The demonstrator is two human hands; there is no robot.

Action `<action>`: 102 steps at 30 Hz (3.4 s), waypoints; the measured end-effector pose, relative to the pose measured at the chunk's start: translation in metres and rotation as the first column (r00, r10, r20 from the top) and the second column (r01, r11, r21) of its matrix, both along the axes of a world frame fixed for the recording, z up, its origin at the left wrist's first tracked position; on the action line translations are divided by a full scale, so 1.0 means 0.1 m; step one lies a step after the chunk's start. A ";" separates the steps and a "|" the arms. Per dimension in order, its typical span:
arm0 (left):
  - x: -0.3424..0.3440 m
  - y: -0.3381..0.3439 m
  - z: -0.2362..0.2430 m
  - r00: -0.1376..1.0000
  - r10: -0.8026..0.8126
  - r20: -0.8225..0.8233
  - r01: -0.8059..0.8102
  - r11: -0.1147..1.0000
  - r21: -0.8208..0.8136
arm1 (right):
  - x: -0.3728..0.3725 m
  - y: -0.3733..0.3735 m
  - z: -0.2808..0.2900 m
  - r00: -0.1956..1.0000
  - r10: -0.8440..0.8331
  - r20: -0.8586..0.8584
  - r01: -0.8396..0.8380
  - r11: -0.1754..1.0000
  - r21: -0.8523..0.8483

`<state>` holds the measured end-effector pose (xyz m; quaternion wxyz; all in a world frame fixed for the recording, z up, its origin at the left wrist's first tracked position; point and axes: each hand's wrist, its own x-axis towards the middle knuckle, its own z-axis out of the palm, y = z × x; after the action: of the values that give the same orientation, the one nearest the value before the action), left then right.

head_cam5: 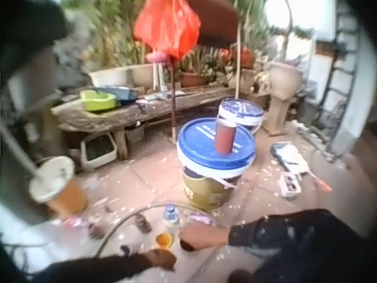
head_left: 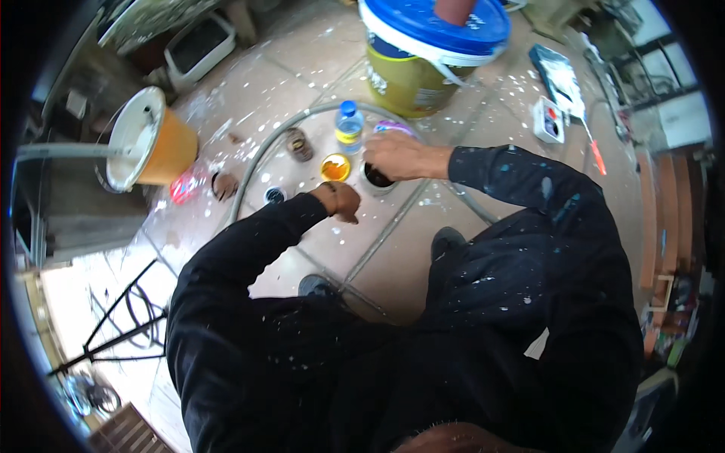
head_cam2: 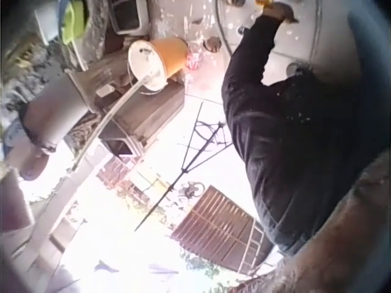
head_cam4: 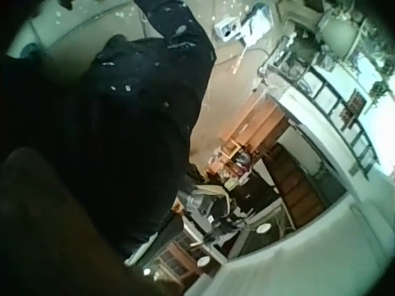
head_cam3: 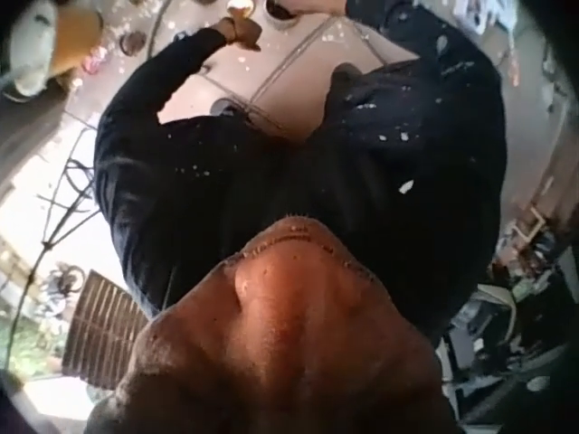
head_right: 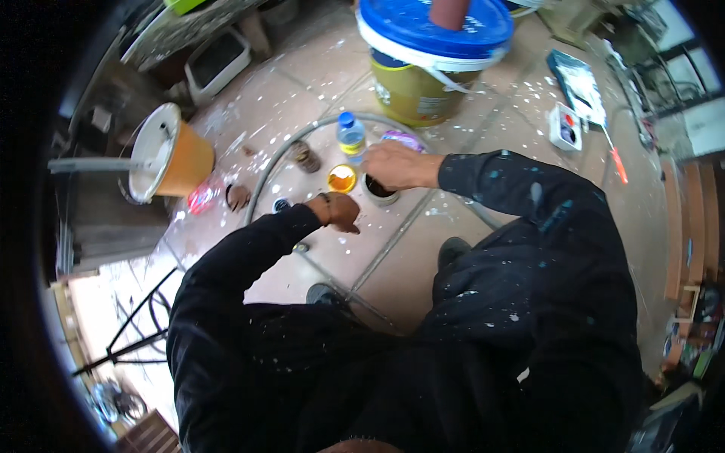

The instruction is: The person is mixing paint using a brush in a small container on the floor.

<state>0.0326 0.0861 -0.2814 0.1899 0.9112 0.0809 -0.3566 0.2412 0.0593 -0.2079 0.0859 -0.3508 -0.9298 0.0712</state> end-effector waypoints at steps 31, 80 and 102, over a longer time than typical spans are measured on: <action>-0.10 -0.14 -0.08 1.000 0.025 -0.014 -0.025 1.000 0.009 | -0.03 0.00 0.03 0.992 -0.091 0.087 0.095 0.995 -0.040; -0.09 -0.16 0.10 0.996 0.035 -0.084 -0.038 0.999 -0.026 | -0.13 0.00 0.22 0.937 0.031 0.349 0.094 0.938 -0.334; -0.05 -0.15 0.05 0.995 0.009 -0.101 -0.011 1.000 -0.020 | -0.10 0.02 0.10 0.980 -0.013 0.197 0.082 0.935 -0.346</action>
<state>0.0275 0.0709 -0.2769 0.1969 0.8895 0.0913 -0.4021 0.2316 0.0611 -0.1979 -0.0666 -0.3882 -0.8971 0.2002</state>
